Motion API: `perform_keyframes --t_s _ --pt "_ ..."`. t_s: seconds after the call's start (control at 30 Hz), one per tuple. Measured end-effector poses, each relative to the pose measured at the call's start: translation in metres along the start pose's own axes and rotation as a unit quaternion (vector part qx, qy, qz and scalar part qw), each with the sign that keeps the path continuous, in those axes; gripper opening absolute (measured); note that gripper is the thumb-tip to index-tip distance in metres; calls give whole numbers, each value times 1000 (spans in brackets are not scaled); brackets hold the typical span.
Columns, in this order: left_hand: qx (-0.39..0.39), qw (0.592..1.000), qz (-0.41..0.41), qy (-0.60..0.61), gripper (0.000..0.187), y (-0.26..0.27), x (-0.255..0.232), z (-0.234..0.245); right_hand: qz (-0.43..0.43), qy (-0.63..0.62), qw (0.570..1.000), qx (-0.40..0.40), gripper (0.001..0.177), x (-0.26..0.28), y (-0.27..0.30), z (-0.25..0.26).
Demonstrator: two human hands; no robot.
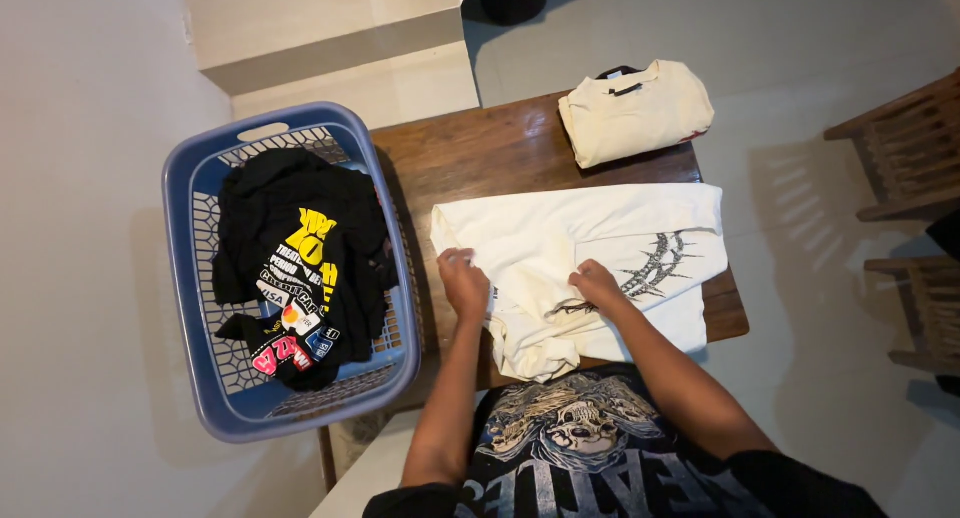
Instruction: A person takes a white t-shirt from a laundry basket and folds it neatly on a wooden table.
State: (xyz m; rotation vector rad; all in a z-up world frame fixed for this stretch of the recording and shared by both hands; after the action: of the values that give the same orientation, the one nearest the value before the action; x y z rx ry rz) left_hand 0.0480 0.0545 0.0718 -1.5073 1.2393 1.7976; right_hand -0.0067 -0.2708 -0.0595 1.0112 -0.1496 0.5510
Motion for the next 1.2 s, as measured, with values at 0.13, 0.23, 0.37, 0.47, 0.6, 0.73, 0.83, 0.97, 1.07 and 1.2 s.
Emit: perform_keyframes --t_s 0.13,0.23,0.37,0.47,0.6,0.73,0.83,0.97,1.07,1.2 --pt "212 910 -127 -332 44 42 -21 -18 2 -91 995 25 57 18 45 17" --pt "339 636 -459 -519 36 41 53 -29 52 -208 977 10 59 52 103 43" --pt "338 610 -487 -526 19 46 59 -27 99 -234 967 27 66 78 149 65" --pt "340 610 -480 -531 19 39 53 -29 135 -267 953 57 50 65 97 52" --pt "387 609 -407 -560 36 42 43 -29 101 -413 888 177 42 34 36 26" --pt "412 625 -321 -580 49 60 22 -33 72 -444 855 257 44 35 39 18" --pt "424 625 -263 -600 65 76 17 -41 107 -430 854 273 54 56 76 24" --pt "382 634 -346 -577 32 86 25 -47 129 -384 893 196 45 62 85 30" --pt "347 626 -441 -542 15 90 38 -49 138 -367 905 162 38 55 68 27" --pt "313 613 -523 -503 16 91 47 -50 167 -181 969 24 36 38 38 31"
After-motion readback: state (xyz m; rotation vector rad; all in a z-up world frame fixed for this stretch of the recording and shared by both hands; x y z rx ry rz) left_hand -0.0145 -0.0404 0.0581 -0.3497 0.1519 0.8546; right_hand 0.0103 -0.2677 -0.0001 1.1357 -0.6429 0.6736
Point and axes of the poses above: each hand's wrist, its own y-axis away from the middle knuckle, its own z-axis out of the back of the hand, x = y × z, the point moved 6 cm from there along -y, towards the middle knuckle, and after that the axes turned 13 degrees about -z, right-handed, at the moved point
